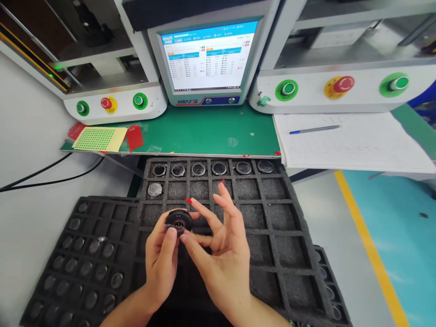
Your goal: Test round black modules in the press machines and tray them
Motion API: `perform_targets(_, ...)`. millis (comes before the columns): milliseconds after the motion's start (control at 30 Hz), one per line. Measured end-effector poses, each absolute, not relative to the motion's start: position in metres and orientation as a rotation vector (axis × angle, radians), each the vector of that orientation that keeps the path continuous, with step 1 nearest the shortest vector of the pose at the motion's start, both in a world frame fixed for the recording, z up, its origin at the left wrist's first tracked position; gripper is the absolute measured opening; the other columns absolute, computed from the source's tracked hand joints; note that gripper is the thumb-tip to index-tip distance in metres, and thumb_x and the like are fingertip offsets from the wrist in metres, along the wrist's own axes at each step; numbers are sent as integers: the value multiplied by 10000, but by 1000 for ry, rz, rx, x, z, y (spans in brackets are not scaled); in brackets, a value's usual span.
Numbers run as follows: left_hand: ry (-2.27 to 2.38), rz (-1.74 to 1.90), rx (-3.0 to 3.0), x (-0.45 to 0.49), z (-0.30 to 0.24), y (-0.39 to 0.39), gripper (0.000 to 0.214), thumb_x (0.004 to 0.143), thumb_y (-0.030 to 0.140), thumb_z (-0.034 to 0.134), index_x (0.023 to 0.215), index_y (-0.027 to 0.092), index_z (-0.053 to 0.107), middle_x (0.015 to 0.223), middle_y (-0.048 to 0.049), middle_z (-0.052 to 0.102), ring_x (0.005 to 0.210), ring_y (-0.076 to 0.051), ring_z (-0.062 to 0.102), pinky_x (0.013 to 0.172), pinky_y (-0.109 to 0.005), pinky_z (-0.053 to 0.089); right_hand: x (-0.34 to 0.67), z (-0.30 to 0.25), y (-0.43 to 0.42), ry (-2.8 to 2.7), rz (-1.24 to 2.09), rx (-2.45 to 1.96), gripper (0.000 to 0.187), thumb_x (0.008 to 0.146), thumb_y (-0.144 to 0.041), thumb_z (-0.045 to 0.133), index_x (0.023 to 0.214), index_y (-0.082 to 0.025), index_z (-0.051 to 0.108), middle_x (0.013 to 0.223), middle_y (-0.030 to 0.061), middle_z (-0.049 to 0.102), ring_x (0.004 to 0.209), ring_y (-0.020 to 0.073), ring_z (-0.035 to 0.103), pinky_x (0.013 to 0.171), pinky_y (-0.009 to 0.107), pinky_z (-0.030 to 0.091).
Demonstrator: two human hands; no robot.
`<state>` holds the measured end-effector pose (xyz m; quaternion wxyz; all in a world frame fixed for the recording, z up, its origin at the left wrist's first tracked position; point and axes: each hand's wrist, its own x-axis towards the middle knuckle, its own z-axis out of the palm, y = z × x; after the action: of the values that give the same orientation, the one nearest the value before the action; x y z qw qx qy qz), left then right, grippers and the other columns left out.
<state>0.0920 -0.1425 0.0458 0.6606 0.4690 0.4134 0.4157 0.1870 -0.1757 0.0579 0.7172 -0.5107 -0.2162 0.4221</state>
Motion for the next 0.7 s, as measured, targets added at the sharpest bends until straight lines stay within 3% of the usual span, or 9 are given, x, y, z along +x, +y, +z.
perform_targets(200,1015,982,1153,93,49,-143,262,951,402,532,992,182,669,954,-82,746,880,-192,700,797,-279,545,187,58,-173,-483,910,-1154,542,722,-120,782,1144,-363,545,1605,11,225,1160,244,651,638,245,666)
perform_targets(433,1027,969,1121,91,45,-144,286,941,427,543,1015,185,677,896,-67,735,741,-160,676,681,-242,533,192,55,-174,-452,1010,-1114,474,730,-139,773,1121,-336,593,1500,44,408,935,154,667,635,258,646)
perform_targets(700,1030,947,1078,92,43,-144,304,926,442,564,998,176,691,927,-78,729,814,-183,674,714,-256,538,195,55,-175,-369,1032,-1097,507,675,-111,801,1087,-337,610,1471,30,391,873,113,601,606,208,636)
